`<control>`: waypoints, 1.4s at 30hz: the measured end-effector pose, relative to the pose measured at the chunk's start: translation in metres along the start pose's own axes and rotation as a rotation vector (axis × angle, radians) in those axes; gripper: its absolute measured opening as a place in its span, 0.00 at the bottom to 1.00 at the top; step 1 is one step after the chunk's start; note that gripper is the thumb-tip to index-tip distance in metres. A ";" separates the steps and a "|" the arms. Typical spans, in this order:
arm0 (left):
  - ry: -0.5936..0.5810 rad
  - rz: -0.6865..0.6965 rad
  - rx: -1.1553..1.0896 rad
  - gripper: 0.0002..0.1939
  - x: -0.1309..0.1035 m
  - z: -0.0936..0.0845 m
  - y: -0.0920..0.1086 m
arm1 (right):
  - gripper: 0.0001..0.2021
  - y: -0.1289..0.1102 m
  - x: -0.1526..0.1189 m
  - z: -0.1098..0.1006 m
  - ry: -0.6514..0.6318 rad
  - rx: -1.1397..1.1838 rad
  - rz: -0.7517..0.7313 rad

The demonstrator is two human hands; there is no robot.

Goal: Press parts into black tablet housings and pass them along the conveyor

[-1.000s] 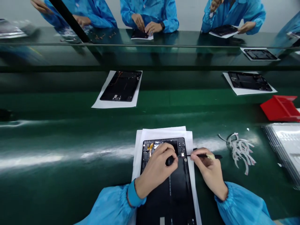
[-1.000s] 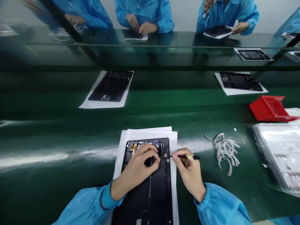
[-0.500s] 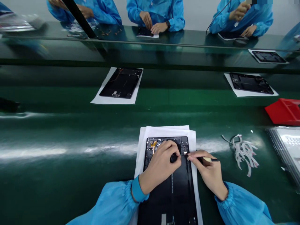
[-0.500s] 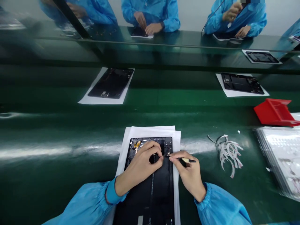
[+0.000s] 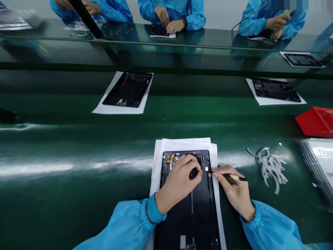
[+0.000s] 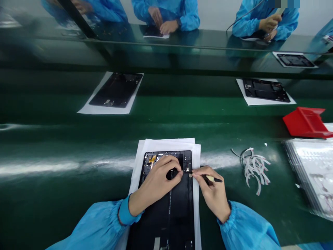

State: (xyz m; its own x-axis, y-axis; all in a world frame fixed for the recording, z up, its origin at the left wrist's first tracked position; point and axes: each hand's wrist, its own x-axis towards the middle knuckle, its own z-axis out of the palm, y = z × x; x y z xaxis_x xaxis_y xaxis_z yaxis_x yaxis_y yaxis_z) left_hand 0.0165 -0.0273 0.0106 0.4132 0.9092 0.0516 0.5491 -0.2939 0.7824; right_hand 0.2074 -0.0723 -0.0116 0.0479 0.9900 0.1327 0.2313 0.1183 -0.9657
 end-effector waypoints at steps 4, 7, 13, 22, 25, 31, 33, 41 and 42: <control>0.013 0.004 0.008 0.05 -0.001 0.001 0.000 | 0.05 -0.001 -0.002 0.000 0.032 -0.005 -0.011; 0.010 0.001 0.005 0.04 -0.001 0.000 0.000 | 0.05 -0.002 -0.001 0.000 0.043 0.005 -0.020; -0.021 -0.036 -0.024 0.04 0.001 -0.004 0.002 | 0.04 -0.004 -0.001 0.000 0.079 -0.014 -0.012; 0.005 -0.050 -0.024 0.06 0.004 0.000 0.005 | 0.03 -0.006 0.001 0.002 0.110 -0.022 0.028; -0.008 -0.030 -0.072 0.06 0.003 -0.006 0.005 | 0.05 -0.007 0.004 -0.003 0.204 -0.035 0.076; 0.084 -0.120 -0.111 0.06 -0.029 -0.038 0.001 | 0.20 -0.019 0.013 -0.009 0.115 -0.019 0.041; 0.106 -0.157 -0.098 0.06 -0.049 -0.042 0.000 | 0.17 -0.032 0.017 -0.001 -0.035 -0.169 0.017; -0.010 -0.221 -0.219 0.07 -0.115 -0.019 0.017 | 0.08 -0.045 0.035 0.047 -0.476 -0.893 -0.155; -0.026 -0.235 -0.256 0.07 -0.117 -0.017 0.022 | 0.05 -0.044 0.038 0.049 -0.488 -0.888 -0.157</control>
State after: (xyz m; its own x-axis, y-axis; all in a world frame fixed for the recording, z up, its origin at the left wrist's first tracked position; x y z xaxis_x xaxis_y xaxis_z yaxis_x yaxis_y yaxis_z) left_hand -0.0325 -0.1351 0.0320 0.3173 0.9344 -0.1619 0.4324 0.0094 0.9016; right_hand 0.1514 -0.0365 0.0251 -0.4001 0.9149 -0.0532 0.8460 0.3464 -0.4054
